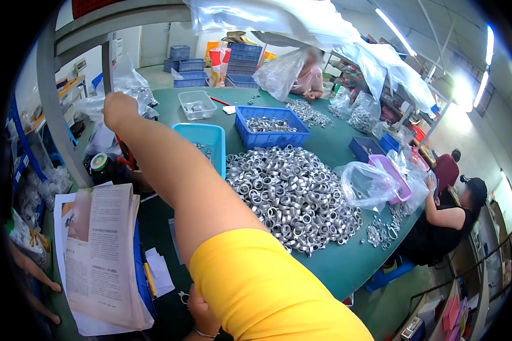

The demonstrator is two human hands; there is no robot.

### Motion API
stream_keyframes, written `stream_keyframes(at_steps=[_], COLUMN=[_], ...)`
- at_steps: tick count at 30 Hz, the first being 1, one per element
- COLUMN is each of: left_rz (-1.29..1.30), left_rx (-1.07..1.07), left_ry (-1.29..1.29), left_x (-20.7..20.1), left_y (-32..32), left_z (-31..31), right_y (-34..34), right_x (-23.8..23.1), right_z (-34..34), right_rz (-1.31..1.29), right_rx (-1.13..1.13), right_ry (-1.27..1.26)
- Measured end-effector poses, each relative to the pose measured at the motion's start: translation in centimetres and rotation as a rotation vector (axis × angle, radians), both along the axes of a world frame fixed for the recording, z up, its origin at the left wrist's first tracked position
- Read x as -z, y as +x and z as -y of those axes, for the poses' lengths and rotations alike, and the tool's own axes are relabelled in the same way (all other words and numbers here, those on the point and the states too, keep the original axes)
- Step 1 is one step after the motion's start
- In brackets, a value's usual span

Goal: The person picks up metal rings from a large pile on a table, marks the inside of each ring with a red marker, and places them into a plastic bag. They also move a blue tray and reach for items on nearby storage shelves.

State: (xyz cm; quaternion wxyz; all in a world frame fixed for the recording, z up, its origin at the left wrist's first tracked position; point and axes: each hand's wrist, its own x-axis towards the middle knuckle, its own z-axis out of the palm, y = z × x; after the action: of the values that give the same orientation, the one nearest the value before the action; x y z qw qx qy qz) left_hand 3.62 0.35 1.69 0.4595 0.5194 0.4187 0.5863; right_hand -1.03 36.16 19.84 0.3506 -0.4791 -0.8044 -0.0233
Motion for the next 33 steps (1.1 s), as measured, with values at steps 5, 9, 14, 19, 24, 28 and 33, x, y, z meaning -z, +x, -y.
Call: stream_keyframes(at_steps=[5, 9, 14, 19, 24, 28, 33], left_rz=[0.04, 0.255, 0.216, -0.177, -0.149, 0.051, 0.042], left_rx=[0.03, 0.07, 0.033, -0.097, -0.008, 0.062, 0.062], left_ry=[-0.01, -0.122, -0.008, 0.233, 0.209, 0.113, 0.078], left_x=[0.7, 1.3, 1.9, 0.9, 2.3, 2.3, 1.6], left_y=[0.2, 0.2, -0.1, -0.1, -0.5, 0.0, -0.3], left_z=[0.0, -0.3, -0.7, -0.6, -0.8, -0.2, 0.4], right_y=[2.9, 8.5, 17.2, 21.6, 21.7, 23.3, 23.5], right_x=[-3.7, -4.0, 0.7, 8.7, 10.8, 11.5, 13.4], right_z=[1.2, 4.6, 19.2, 30.7, 33.9, 34.8, 34.8], right_rz=[-0.41, -0.727, -1.027, -0.923, -1.297, -1.426, -0.875], right_rx=[0.083, -0.096, -0.233, 0.062, -0.024, -0.096, -0.526], right_ry=[0.196, 0.247, 0.165, -0.06, -0.19, -0.27, -0.243])
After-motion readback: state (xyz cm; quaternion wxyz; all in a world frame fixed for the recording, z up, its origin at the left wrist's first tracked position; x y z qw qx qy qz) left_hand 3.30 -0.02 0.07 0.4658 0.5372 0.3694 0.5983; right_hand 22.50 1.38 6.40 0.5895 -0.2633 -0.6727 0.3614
